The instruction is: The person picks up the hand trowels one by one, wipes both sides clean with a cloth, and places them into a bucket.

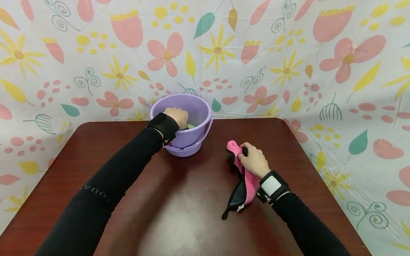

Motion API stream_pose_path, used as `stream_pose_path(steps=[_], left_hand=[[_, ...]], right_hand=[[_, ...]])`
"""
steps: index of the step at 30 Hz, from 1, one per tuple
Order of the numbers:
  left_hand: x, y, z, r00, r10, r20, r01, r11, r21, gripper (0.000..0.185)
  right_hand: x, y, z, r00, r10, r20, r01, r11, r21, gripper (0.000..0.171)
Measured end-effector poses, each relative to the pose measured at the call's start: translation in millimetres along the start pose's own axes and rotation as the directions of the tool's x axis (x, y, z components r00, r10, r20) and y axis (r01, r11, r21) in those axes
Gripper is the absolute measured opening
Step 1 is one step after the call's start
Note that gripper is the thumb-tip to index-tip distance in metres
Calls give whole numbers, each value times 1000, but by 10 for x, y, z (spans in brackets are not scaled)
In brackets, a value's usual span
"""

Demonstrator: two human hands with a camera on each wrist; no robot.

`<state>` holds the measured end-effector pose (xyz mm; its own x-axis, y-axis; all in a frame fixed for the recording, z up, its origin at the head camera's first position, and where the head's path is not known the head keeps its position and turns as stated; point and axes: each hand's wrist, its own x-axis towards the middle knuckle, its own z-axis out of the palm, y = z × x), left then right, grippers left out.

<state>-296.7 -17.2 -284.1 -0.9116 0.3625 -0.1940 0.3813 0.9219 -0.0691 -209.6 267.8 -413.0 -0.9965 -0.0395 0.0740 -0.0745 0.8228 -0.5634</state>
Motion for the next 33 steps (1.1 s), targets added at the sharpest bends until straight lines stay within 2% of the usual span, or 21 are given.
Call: stream_pose_path(steps=[9,16,20,33], left_hand=[[115,51,78,999,-14,-36,16,999,35,22],[25,64,52,996,68,-66,-64,996,59,20],[5,52,43,995,77,-71,-74,996,39,20],[36,12,-11,997,78,25,-77,996,-51,19]], right_hand=[[33,110,127,998,64,28,-62,996,-64,36],[48,140,157,996,75,46,-70,992,-105,39],[46,145,166,995,81,52,-74,990,-122,41],[32,128,178,994,94,63,-83,984,-156,43]])
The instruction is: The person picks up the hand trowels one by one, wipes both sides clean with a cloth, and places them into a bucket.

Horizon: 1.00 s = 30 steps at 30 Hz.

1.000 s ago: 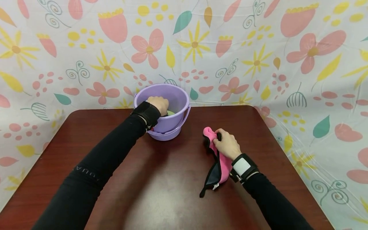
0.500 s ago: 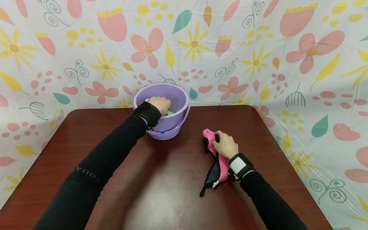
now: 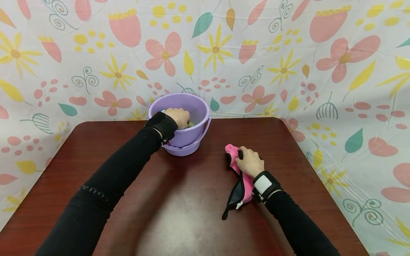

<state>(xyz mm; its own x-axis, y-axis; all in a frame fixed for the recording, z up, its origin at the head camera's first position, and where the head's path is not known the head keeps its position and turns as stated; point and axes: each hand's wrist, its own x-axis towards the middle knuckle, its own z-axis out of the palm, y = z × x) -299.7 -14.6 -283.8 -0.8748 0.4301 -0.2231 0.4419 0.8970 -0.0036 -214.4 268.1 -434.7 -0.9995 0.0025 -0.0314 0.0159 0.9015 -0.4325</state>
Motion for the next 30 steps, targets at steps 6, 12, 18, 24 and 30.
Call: stream_pose_path(steps=[6,12,18,24,30], left_hand=[[-39,-9,-36,1000,12,-21,-13,1000,-27,21],[-27,-52,-37,996,50,-76,-55,997,-57,21],[16,-185,-20,985,92,-147,-110,987,-118,20],[-51,-379,-34,961,134,-244,-181,966,-183,21],[-236,-569,-36,916,175,-360,-240,960,-144,23]], right_hand=[[7,-2,-11,1000,-4,3,4,1000,4,43],[4,-3,-30,1000,-3,3,3,1000,12,44],[-21,-65,-93,1000,-17,-7,17,999,45,42],[-31,-111,-161,995,-93,-40,96,992,77,39],[-44,-131,-229,988,-141,-66,147,983,105,40]])
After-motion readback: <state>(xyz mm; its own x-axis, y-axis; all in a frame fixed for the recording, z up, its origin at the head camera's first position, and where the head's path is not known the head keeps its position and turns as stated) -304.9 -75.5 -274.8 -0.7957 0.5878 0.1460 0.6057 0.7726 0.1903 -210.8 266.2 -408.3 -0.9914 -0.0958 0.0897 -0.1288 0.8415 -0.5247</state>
